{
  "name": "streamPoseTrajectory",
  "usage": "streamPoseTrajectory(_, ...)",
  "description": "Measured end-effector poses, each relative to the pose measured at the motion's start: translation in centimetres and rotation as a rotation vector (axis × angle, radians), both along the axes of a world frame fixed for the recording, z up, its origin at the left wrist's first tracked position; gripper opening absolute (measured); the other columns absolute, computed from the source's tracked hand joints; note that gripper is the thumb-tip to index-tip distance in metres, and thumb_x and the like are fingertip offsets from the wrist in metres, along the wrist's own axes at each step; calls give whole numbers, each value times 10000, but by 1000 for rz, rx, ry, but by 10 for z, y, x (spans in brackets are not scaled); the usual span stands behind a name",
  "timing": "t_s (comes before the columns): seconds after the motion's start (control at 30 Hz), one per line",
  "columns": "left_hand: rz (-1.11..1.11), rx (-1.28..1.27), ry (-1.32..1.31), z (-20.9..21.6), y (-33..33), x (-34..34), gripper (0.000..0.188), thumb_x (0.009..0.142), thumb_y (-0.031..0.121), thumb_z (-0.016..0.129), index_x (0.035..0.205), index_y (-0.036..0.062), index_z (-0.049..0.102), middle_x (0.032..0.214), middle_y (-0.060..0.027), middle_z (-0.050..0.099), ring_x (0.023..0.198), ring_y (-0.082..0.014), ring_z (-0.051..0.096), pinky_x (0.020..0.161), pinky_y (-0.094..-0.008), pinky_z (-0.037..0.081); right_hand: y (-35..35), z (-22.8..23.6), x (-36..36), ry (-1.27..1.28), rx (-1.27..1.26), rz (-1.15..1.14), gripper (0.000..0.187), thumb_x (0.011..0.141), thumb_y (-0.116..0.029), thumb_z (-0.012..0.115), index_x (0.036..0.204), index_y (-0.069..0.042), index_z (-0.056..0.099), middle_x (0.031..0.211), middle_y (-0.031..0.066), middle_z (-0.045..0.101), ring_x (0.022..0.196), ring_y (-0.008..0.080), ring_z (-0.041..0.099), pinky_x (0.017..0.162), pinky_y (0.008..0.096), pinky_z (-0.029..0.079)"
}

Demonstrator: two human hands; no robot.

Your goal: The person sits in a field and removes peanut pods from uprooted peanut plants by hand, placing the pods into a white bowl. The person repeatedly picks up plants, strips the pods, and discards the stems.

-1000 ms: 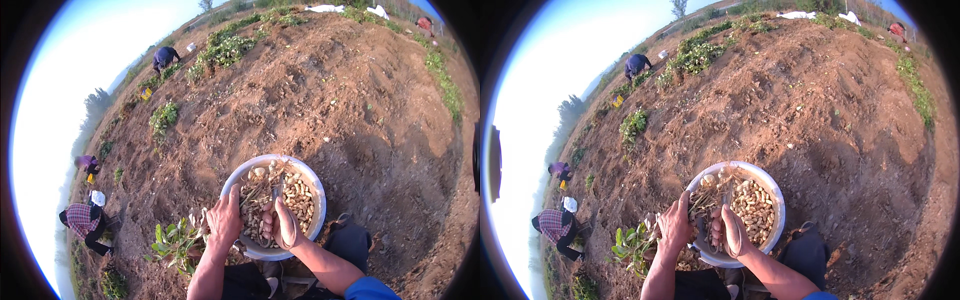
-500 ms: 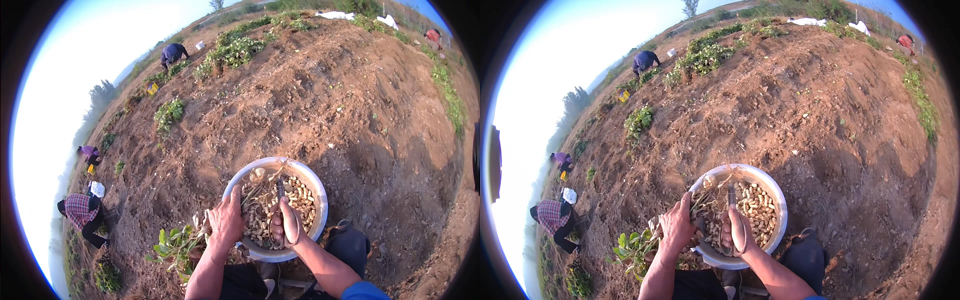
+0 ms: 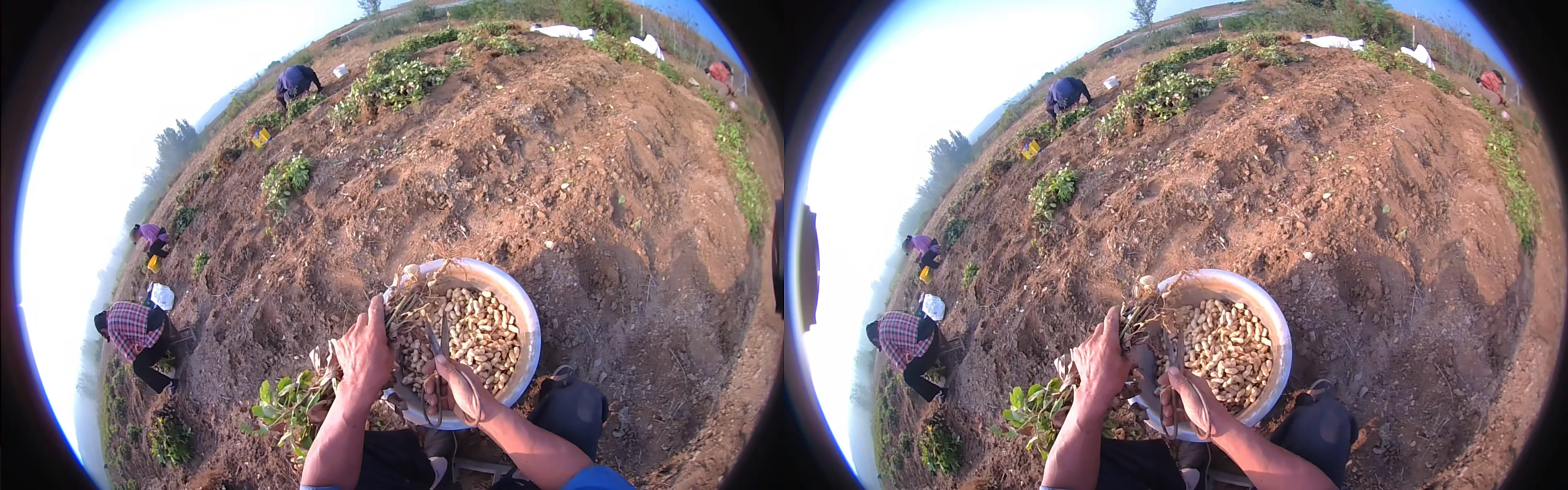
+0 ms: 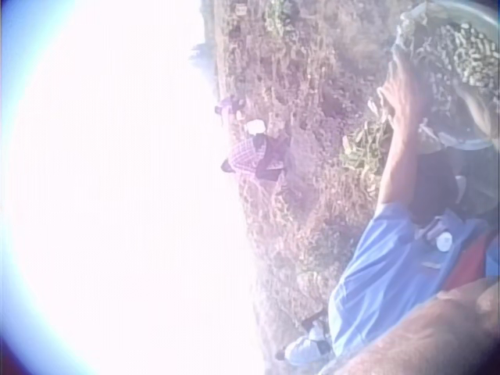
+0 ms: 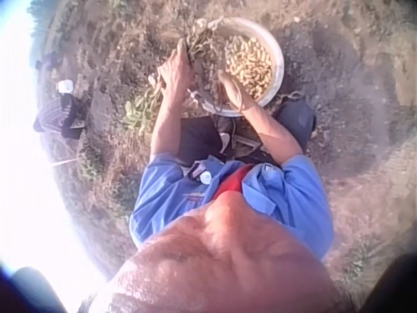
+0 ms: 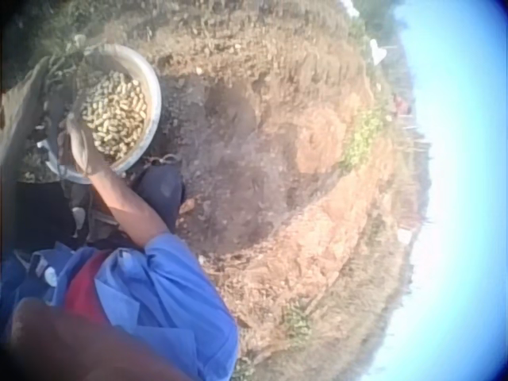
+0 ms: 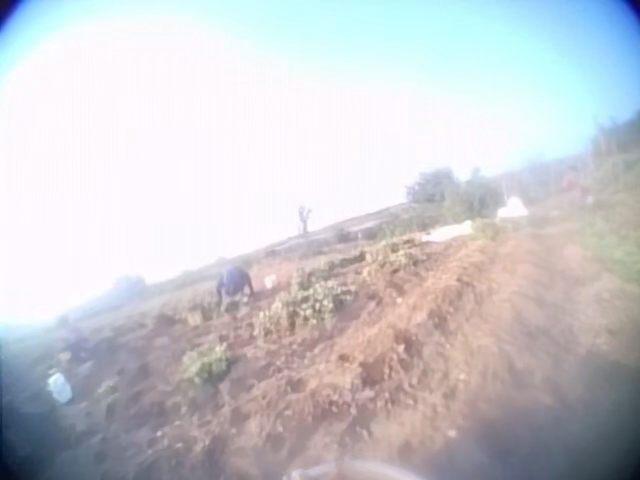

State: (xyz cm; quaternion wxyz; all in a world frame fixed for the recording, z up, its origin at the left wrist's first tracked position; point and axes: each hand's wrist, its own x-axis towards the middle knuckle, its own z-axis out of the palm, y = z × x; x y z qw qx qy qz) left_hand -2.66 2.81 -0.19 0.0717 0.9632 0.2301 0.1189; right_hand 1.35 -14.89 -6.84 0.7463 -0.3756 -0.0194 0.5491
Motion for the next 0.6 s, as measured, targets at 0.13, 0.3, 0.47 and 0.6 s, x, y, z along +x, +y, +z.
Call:
streamPoseTrajectory(0.13,0,14,3,3,-1,0,787,715,128,753,1404,90,375,980,-150,618,903,-366,636,720,-508,448,1,2,-5,-27,90,-89,471,982,-493,499,1094,-36,499,754,41,543,612,151,576,540,299,518)
streamPoseTrajectory(0.3,-44,43,4,2,-4,-1,790,705,83,726,1408,86,364,957,-138,610,897,-351,632,703,-490,452,0,-6,5,19,172,-129,447,991,-487,477,1100,-56,516,771,56,553,629,178,552,564,349,506)
streamPoseTrajectory(0.47,-58,36,3,5,-6,-2,804,687,30,698,1414,86,358,943,-132,605,893,-346,629,688,-491,451,1,2,5,111,196,-110,489,980,-538,458,1082,-66,528,744,48,531,632,183,529,571,346,484)
streamPoseTrajectory(0.6,-79,11,20,7,-9,-2,812,678,26,701,1414,88,363,952,-135,607,893,-347,630,691,-493,453,1,0,9,173,208,-156,480,977,-539,467,1059,-70,536,729,49,542,605,177,536,535,336,479)
